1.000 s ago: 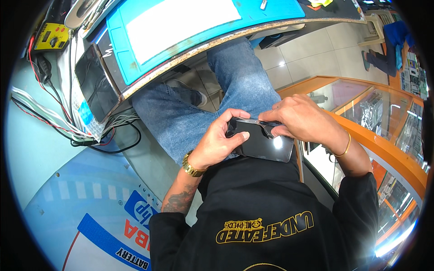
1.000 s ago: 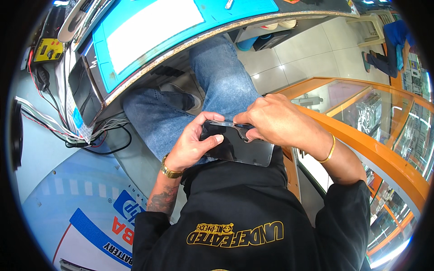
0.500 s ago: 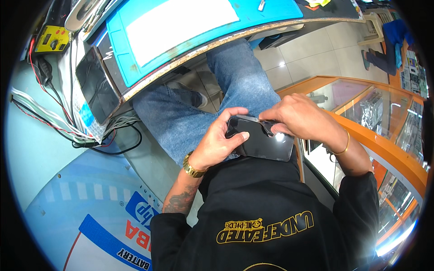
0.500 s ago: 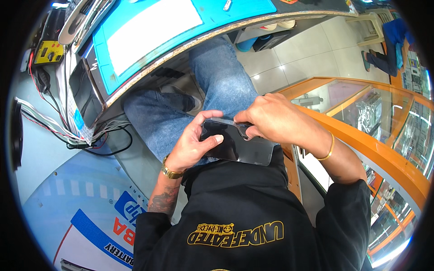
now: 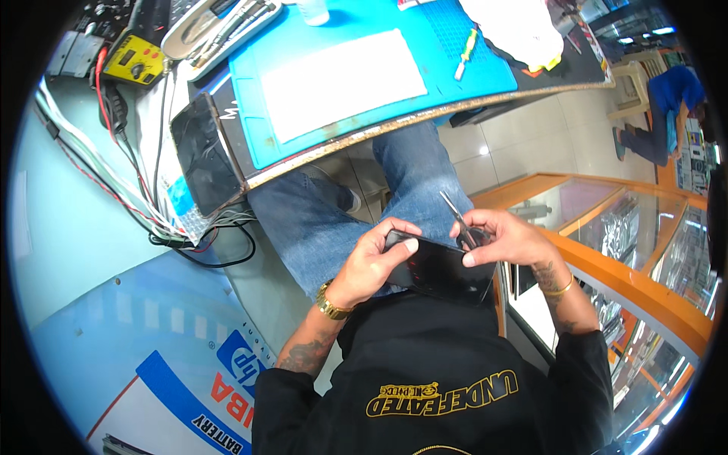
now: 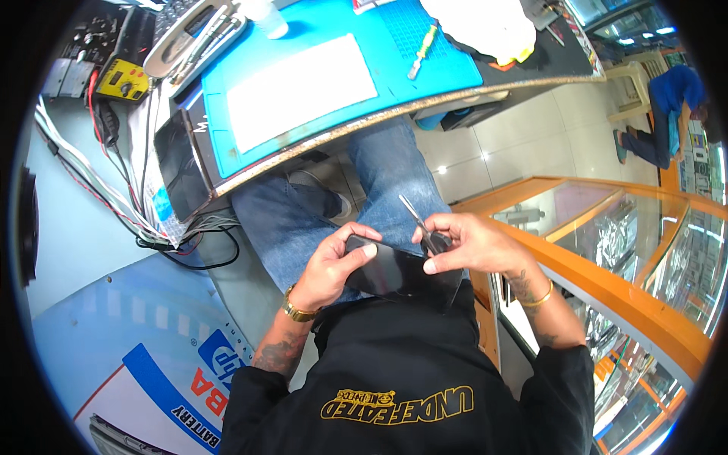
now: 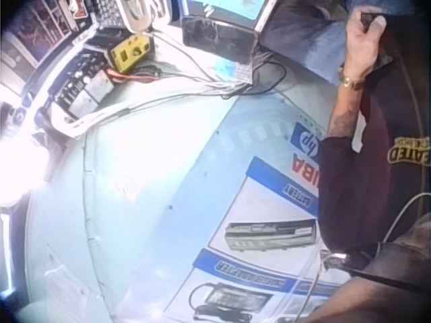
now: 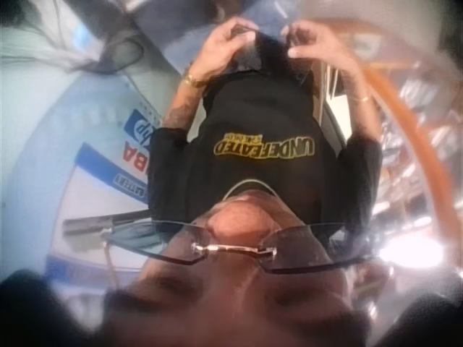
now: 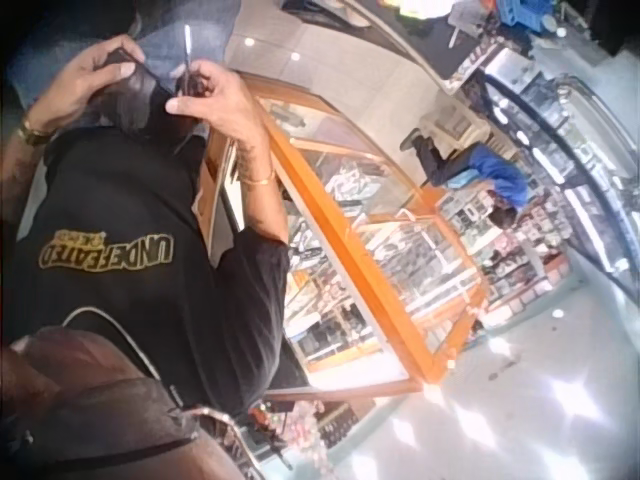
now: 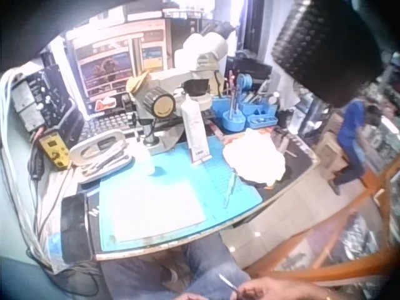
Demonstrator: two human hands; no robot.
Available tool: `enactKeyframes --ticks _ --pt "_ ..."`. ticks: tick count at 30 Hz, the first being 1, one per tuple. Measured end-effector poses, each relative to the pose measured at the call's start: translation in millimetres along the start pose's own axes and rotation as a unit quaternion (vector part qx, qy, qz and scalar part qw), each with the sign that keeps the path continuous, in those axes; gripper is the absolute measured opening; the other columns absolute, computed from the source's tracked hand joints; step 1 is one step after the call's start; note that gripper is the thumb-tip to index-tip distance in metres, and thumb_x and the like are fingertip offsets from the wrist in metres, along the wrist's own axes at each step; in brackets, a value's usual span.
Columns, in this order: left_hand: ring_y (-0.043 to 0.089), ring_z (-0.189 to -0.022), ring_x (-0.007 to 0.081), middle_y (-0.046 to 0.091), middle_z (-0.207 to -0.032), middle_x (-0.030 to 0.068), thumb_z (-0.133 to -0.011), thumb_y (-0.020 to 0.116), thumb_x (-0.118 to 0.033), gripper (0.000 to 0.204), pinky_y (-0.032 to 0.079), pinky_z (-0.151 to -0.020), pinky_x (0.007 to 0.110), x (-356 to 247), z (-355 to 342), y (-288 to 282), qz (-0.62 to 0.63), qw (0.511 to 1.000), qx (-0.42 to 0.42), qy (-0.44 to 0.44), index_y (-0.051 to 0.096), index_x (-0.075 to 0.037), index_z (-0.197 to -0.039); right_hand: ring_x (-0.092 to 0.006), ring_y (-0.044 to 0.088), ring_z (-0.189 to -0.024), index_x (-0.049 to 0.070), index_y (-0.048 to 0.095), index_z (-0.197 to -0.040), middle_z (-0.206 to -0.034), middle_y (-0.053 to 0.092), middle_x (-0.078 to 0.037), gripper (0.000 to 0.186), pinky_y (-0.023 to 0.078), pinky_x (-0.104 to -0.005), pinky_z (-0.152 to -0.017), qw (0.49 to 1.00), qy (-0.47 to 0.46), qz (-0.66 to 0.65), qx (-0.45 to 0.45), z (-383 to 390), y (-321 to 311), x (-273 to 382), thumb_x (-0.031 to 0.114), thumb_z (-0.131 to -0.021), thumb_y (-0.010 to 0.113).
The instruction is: The person replaces a component on a mobile phone by removing the back cover with a tool, wiping the internal surfaces with a cloth, and applying adhesive from a tube.
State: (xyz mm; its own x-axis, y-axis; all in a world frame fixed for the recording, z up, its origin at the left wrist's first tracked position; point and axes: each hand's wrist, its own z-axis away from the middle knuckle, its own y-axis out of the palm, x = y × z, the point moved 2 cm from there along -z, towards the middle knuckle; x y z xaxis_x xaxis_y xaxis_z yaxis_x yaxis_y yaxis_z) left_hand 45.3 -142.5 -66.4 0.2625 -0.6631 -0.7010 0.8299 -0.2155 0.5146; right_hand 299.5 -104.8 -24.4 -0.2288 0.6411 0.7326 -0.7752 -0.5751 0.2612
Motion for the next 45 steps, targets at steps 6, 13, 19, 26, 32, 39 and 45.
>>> enactKeyframes --ticks 6,13,19,26,32,39,45 --pt "0.065 -0.087 0.0094 0.071 -0.098 0.0038 -0.107 0.055 -0.028 0.031 0.052 -0.078 0.027 11 -9 -12 0.054 0.996 -0.072 -0.028 0.069 0.000 -0.105 -0.0022 0.051 -0.083 0.005 0.065 -0.118 -0.089 0.057 0.008 0.038 0.043 -0.0212 -0.073 0.999 0.009 0.035 -0.026 -13 7 5 0.006 -0.084 0.082" --pt "0.068 -0.094 0.0128 0.072 -0.101 0.0055 -0.105 0.059 -0.034 0.038 0.057 -0.082 0.031 -12 0 -19 -0.007 0.998 -0.054 -0.024 0.066 0.000 -0.119 -0.0044 0.057 -0.087 0.006 0.066 -0.117 -0.093 0.061 0.005 0.044 0.048 -0.0226 -0.080 1.000 0.005 -0.003 -0.024 -22 10 5 0.005 -0.078 0.086" --pt "0.059 -0.127 0.0212 0.061 -0.138 0.0107 -0.107 0.053 -0.031 0.050 0.046 -0.108 0.041 -44 21 6 0.237 0.957 0.083 0.148 0.046 -0.002 -0.147 0.0015 0.054 -0.082 0.012 0.066 -0.119 -0.095 0.063 0.008 0.044 0.043 -0.0156 -0.071 0.969 -0.165 -0.101 -0.157 -15 23 13 -0.001 -0.080 0.083" --pt "0.069 -0.106 0.0191 0.070 -0.122 0.0094 -0.107 0.053 -0.019 0.030 0.056 -0.093 0.037 -70 7 37 0.173 0.960 -0.084 0.202 0.057 -0.002 -0.131 -0.0031 0.057 -0.074 0.005 0.063 -0.122 -0.090 0.065 0.000 0.029 0.048 -0.0190 -0.063 0.920 -0.284 -0.114 -0.246 -19 47 41 0.008 -0.095 0.072" --pt "0.065 -0.115 0.0260 0.065 -0.129 0.0140 -0.107 0.050 -0.019 0.035 0.056 -0.097 0.040 -83 10 30 0.251 0.948 -0.051 0.187 0.052 -0.002 -0.138 -0.0060 0.054 -0.060 0.002 0.056 -0.132 -0.084 0.062 -0.003 0.032 0.044 -0.0209 -0.051 0.847 -0.320 -0.037 -0.422 0 -32 42 0.014 -0.102 0.062" --pt "0.052 -0.136 0.0361 0.056 -0.139 0.0221 -0.106 0.046 -0.011 0.043 0.048 -0.113 0.049 -111 17 28 0.343 0.909 0.028 0.234 0.040 0.003 -0.147 -0.0078 0.053 -0.062 0.001 0.048 -0.144 -0.087 0.060 -0.002 0.046 0.044 -0.0234 -0.056 0.714 -0.438 -0.139 -0.528 15 -120 79 0.010 -0.101 0.060" --pt "0.050 -0.139 0.0334 0.050 -0.150 0.0192 -0.109 0.040 -0.014 0.045 0.055 -0.106 0.050 -119 6 30 0.377 0.901 0.038 0.211 0.038 0.005 -0.150 -0.0118 0.059 -0.068 0.001 0.056 -0.125 -0.090 0.061 -0.003 0.028 0.052 -0.0265 -0.059 0.665 -0.435 -0.332 -0.508 -55 -122 -13 0.012 -0.100 0.063"
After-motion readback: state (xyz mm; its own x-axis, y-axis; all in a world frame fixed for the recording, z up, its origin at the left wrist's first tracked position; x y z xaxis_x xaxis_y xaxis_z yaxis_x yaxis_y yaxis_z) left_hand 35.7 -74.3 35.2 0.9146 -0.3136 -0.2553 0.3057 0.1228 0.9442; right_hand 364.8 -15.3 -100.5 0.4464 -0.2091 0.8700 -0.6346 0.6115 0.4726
